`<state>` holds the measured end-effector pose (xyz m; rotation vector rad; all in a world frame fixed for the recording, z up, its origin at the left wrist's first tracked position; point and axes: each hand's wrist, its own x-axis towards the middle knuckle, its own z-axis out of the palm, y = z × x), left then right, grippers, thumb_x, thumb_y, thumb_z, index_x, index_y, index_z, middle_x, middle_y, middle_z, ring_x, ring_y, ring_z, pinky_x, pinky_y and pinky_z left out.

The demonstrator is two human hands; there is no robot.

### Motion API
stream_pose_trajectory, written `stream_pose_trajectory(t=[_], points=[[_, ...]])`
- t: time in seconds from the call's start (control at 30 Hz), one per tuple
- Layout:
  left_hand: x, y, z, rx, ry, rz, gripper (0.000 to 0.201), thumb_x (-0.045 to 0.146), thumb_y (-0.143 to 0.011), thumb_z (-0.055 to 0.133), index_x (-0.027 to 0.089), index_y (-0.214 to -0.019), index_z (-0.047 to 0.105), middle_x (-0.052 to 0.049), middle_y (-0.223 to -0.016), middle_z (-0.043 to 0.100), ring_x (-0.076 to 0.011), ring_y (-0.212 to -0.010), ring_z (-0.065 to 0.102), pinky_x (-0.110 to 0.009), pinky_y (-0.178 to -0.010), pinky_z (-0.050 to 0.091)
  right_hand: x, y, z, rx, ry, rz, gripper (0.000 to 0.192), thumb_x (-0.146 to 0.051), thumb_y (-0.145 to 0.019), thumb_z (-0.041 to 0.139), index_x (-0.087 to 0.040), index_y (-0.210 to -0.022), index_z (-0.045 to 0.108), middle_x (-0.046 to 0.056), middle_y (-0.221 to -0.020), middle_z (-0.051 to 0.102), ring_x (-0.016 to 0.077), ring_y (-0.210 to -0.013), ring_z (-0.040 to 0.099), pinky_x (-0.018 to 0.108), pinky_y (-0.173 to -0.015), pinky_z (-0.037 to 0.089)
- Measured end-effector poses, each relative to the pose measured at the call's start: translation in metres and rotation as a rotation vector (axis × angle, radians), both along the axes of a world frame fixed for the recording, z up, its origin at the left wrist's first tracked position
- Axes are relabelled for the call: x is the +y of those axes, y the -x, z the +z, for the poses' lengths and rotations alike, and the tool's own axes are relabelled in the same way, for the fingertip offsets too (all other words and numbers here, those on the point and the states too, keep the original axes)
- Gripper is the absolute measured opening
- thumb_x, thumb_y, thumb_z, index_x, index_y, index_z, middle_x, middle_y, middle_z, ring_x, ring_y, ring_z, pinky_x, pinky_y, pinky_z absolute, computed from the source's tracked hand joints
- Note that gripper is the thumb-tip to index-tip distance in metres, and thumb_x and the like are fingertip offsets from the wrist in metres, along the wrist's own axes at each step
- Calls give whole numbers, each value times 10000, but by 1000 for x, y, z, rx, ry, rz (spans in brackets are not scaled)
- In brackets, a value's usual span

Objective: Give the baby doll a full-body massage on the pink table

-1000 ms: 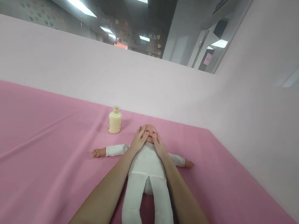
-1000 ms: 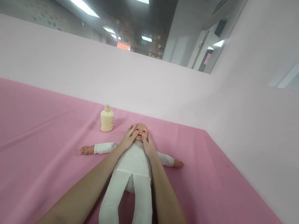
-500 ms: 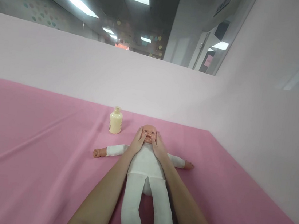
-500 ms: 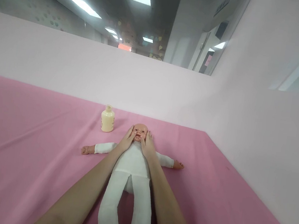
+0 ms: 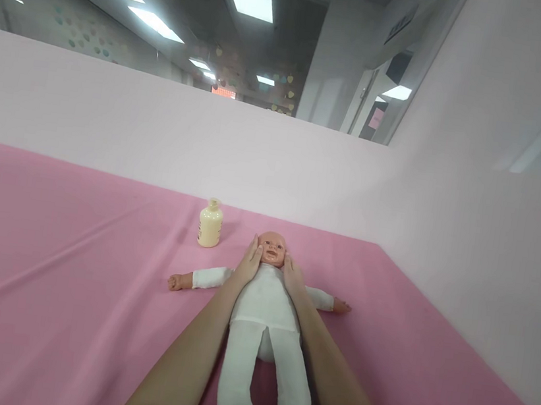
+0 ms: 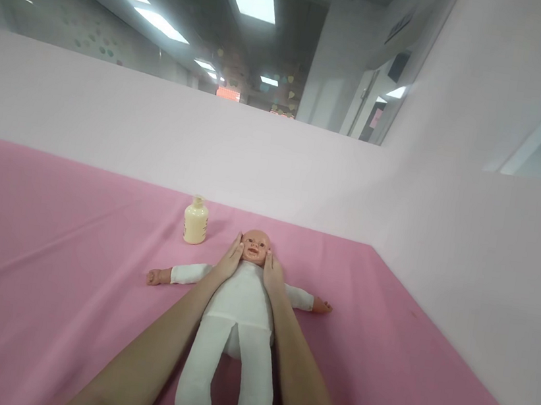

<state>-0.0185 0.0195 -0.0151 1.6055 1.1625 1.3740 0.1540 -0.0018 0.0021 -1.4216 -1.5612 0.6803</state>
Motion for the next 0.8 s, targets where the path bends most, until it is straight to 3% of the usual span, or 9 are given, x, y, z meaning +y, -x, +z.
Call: stream_pose_trajectory(t=[0.17, 0.23, 0.33, 0.47, 0.6, 0.67, 0.73, 0.8], points=[[-2, 0, 1, 18, 26, 33, 768, 607, -983, 223, 116, -1569, 151, -129, -1643, 148, -197, -1525, 129, -377, -1252, 108, -1, -1, 2, -55, 0, -34, 743, -678, -946, 202, -178, -1208, 685, 118, -1216, 699, 290, -1213, 605, 439, -1099, 405], [-5, -1, 3, 64, -5, 57, 759, 594, -985, 237, 101, -1560, 194, -146, -1630, 196, -212, -1519, 168, -387, -1251, 121, -5, 0, 5, -41, 9, -7, 744, -700, -935, 225, -187, -1254, 659, 112, -1225, 696, 295, -1215, 604, 454, -1098, 405], [-8, 0, 7, 130, -98, 46, 714, 561, -992, 253, 108, -1544, 261, -140, -1616, 248, -216, -1510, 208, -389, -1251, 137, -9, 1, 8, -19, 6, 69, 757, -726, -892, 369, -216, -1438, 490, 83, -1377, 605, 289, -1312, 534, 454, -1137, 365], [-7, 5, 14, 125, -163, -36, 627, 527, -987, 314, 187, -1512, 356, -78, -1598, 317, -195, -1492, 264, -381, -1247, 174, -8, 3, 9, -30, 17, 89, 931, -707, -841, 505, -181, -1561, 241, 106, -1552, 396, 287, -1433, 387, 428, -1189, 291], [2, 25, 35, -98, -98, 0, 534, 509, -949, 437, 227, -1395, 517, -74, -1519, 454, -236, -1429, 392, -429, -1201, 293, -6, 2, 7, -67, 46, 105, 979, -693, -855, 487, -151, -1582, 118, 106, -1616, 251, 277, -1486, 281, 421, -1212, 240], [8, 44, 50, -196, -80, 51, 542, 513, -972, 363, 242, -1431, 459, -79, -1550, 405, -254, -1399, 434, -463, -1135, 389, -7, 1, 7, -77, 63, 111, 970, -690, -862, 475, -158, -1583, 106, 102, -1622, 237, 277, -1491, 268, 432, -1214, 229], [12, 67, 63, -488, -20, 57, 530, 512, -979, 335, 287, -1452, 415, -60, -1580, 353, -255, -1354, 491, -466, -1060, 470, -9, 1, 8, -77, 63, 103, 960, -691, -865, 468, -161, -1583, 114, 106, -1613, 263, 280, -1484, 285, 439, -1211, 230], [15, 92, 70, -645, 36, 45, 508, 485, -972, 356, 343, -1459, 391, -34, -1586, 339, -244, -1338, 510, -454, -1035, 497, -11, 2, 10, -70, 54, 95, 944, -696, -865, 465, -172, -1581, 141, 108, -1597, 304, 282, -1471, 316, 437, -1205, 243]])
